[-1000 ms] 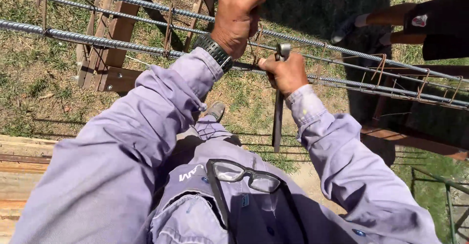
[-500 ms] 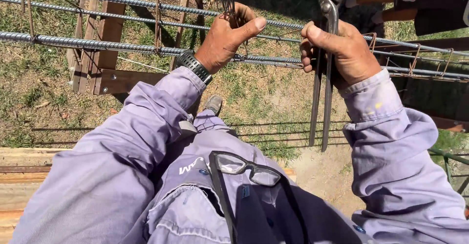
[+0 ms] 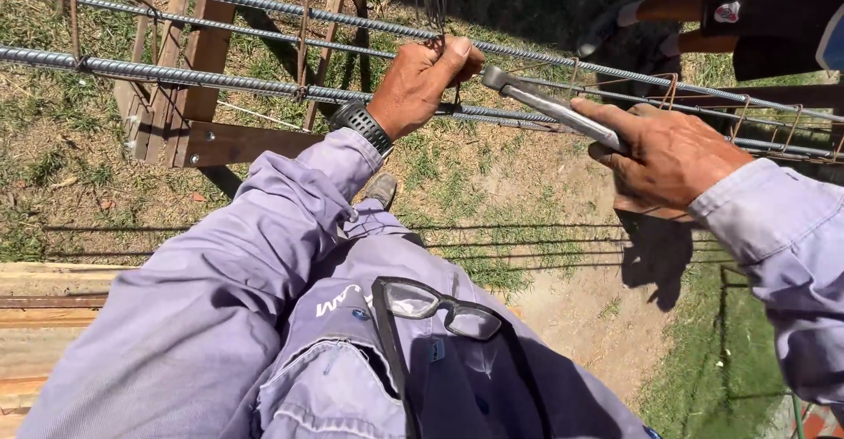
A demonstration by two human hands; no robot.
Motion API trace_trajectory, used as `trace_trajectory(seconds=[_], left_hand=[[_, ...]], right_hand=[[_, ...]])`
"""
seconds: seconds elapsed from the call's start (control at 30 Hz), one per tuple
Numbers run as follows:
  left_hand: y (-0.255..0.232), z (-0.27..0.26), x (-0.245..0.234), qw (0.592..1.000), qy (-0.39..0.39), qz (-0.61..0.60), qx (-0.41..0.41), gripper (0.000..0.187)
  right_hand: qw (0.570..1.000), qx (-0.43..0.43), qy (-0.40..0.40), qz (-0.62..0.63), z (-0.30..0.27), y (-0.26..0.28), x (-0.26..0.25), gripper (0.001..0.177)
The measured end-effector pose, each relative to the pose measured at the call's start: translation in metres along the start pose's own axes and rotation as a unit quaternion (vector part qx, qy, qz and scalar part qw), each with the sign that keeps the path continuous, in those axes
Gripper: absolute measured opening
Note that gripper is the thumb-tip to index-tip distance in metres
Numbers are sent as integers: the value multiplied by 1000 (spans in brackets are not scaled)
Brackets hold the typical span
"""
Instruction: The person ties a rebar cage using a wire tying tool and wire. They wrap wire around the intersections of the rebar and twist it to secure the structure. The person works on a wooden platform outdoors.
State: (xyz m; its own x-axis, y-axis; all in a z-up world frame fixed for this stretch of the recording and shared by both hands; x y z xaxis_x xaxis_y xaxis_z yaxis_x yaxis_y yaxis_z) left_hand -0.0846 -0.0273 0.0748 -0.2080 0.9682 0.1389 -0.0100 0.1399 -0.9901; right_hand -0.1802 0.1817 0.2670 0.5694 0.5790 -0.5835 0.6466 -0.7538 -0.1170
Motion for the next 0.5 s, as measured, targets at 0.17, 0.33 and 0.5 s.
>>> trace_trajectory(seconds=[0.17, 0.33, 0.5], left_hand=[[-11, -5, -4, 1000, 9, 8, 1, 52], [-7, -2, -4, 999, 18, -40, -9, 52], [-15, -4, -8, 999, 36, 18, 6, 53]], right_hand=[[943, -115, -146, -277, 10, -3, -18, 83], [827, -211, -307, -422, 9, 17, -37, 75], [801, -225, -329, -447, 9, 22, -49, 72]])
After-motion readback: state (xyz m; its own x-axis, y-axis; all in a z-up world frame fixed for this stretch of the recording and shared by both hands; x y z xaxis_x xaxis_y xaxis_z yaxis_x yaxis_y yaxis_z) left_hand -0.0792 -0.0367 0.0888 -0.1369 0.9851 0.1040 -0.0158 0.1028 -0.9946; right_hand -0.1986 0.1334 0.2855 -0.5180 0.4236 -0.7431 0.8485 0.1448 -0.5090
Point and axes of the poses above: each hand's wrist, its own z-axis towards the middle knuckle, its own x-axis out of the palm, y = z × x, the point moved 2 cm from there along z, towards the middle knuckle, and after that the axes turned 6 degrees about z, right-handed, at the moved point
